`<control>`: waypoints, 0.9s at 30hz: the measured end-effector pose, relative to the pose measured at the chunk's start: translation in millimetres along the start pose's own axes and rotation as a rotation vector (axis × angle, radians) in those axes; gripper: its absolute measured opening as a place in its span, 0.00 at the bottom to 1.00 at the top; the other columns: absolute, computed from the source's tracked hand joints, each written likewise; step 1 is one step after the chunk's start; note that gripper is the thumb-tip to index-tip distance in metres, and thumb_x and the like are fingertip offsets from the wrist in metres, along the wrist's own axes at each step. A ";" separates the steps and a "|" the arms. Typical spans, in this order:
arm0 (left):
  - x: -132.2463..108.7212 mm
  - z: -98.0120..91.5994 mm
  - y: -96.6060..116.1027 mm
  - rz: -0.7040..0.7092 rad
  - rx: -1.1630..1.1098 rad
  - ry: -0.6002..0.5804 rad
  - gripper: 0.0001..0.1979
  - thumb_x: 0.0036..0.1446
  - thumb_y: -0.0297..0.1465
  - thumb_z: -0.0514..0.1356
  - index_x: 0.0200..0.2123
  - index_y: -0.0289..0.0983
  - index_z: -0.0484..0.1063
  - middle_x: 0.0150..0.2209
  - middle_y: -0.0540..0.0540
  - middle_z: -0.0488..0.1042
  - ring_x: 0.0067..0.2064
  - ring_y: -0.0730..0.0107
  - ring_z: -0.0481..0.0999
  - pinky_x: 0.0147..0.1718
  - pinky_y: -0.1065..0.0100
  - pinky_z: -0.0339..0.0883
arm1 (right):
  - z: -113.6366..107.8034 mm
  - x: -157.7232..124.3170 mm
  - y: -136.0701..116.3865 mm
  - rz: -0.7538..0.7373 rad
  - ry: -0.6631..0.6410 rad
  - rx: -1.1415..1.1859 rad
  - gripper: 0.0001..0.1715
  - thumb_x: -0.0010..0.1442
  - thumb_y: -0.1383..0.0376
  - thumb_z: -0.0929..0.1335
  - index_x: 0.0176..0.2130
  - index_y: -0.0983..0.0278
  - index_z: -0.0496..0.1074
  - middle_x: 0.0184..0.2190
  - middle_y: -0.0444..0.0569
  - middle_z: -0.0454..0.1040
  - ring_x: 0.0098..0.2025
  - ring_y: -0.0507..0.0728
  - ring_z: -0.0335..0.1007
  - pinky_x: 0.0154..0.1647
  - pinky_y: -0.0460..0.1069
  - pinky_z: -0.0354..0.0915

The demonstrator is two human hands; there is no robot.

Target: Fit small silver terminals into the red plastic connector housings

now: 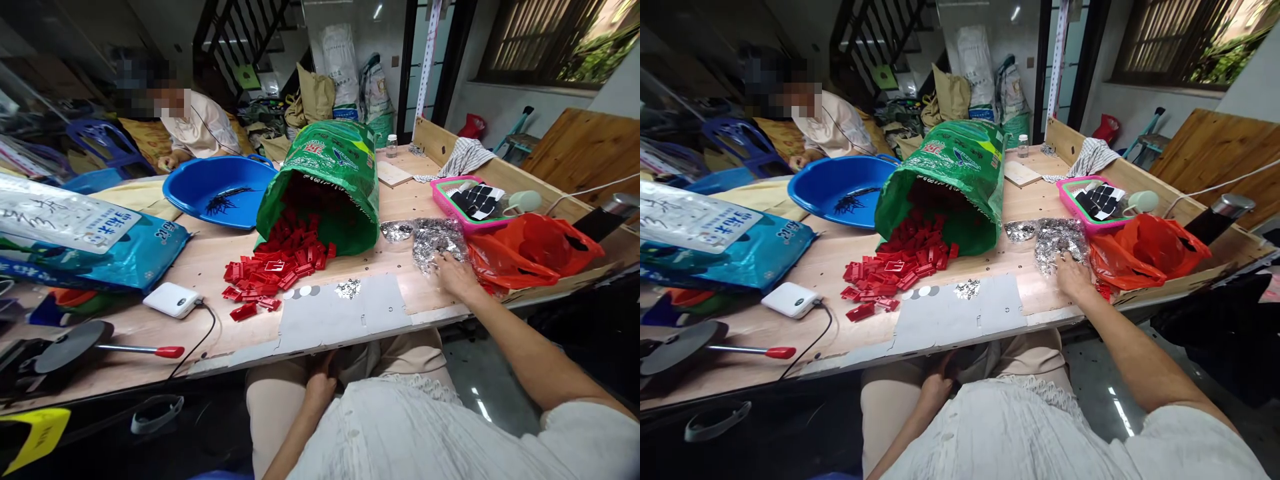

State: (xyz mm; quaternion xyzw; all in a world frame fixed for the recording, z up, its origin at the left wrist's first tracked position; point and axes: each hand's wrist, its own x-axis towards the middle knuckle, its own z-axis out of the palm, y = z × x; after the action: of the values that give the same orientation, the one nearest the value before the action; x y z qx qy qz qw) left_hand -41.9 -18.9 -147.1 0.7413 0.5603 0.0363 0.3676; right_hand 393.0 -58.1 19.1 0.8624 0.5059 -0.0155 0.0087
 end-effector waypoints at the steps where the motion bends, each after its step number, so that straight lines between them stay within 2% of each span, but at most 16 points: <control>1: 0.1 -0.7 1.4 -0.011 -0.005 -0.011 0.28 0.58 0.25 0.56 0.62 0.41 0.63 0.57 0.43 0.72 0.59 0.62 0.69 0.58 0.63 0.62 | -2.7 -0.9 5.3 0.023 -0.002 -0.014 0.28 0.64 0.67 0.60 0.62 0.63 0.61 0.59 0.60 0.65 0.49 0.61 0.72 0.47 0.53 0.64; 7: 0.0 -2.8 3.1 0.014 -0.027 -0.044 0.29 0.57 0.24 0.56 0.62 0.41 0.63 0.57 0.44 0.71 0.60 0.64 0.68 0.59 0.66 0.61 | -16.1 -7.1 28.0 0.072 -0.037 -0.080 0.22 0.62 0.66 0.62 0.55 0.67 0.67 0.55 0.63 0.68 0.49 0.65 0.71 0.47 0.57 0.64; 13: 1.3 -1.5 1.9 0.037 -0.037 -0.045 0.27 0.58 0.25 0.55 0.62 0.39 0.63 0.56 0.43 0.71 0.60 0.65 0.68 0.59 0.66 0.60 | -13.4 3.6 25.3 0.082 -0.081 -0.070 0.22 0.62 0.67 0.62 0.54 0.71 0.68 0.52 0.66 0.69 0.49 0.66 0.71 0.47 0.58 0.64; 18: 1.6 -1.8 5.2 0.013 -0.040 -0.051 0.26 0.59 0.26 0.56 0.61 0.41 0.64 0.54 0.44 0.73 0.59 0.64 0.69 0.57 0.67 0.62 | -14.0 10.6 22.3 -0.026 -0.089 -0.009 0.27 0.62 0.62 0.65 0.59 0.64 0.65 0.56 0.58 0.69 0.54 0.61 0.68 0.53 0.51 0.62; 20: 1.5 -1.6 5.1 0.011 -0.040 -0.049 0.26 0.59 0.27 0.56 0.62 0.40 0.64 0.54 0.44 0.73 0.59 0.64 0.69 0.57 0.67 0.62 | -16.5 7.5 23.4 -0.022 -0.072 -0.010 0.27 0.62 0.63 0.64 0.59 0.65 0.64 0.56 0.59 0.68 0.55 0.62 0.67 0.53 0.52 0.61; 24: 2.8 -0.5 3.8 0.009 -0.043 -0.049 0.26 0.59 0.26 0.56 0.61 0.40 0.64 0.55 0.44 0.73 0.59 0.64 0.70 0.56 0.67 0.63 | -23.9 -2.9 29.3 0.099 0.012 -0.040 0.23 0.63 0.62 0.63 0.56 0.68 0.66 0.53 0.66 0.66 0.52 0.69 0.68 0.48 0.59 0.64; 27: 4.2 0.6 3.2 0.010 -0.054 -0.063 0.26 0.59 0.26 0.56 0.61 0.40 0.64 0.54 0.43 0.74 0.57 0.65 0.71 0.55 0.68 0.63 | -26.0 -6.5 34.0 0.241 0.040 -0.032 0.28 0.63 0.55 0.63 0.56 0.69 0.64 0.50 0.69 0.67 0.50 0.71 0.70 0.46 0.60 0.65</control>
State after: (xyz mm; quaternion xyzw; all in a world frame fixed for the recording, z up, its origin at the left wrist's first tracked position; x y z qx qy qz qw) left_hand -37.5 -15.9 -147.2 0.7346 0.5436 0.0297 0.4050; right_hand 420.0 -79.5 45.3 0.9168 0.3989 0.0111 0.0141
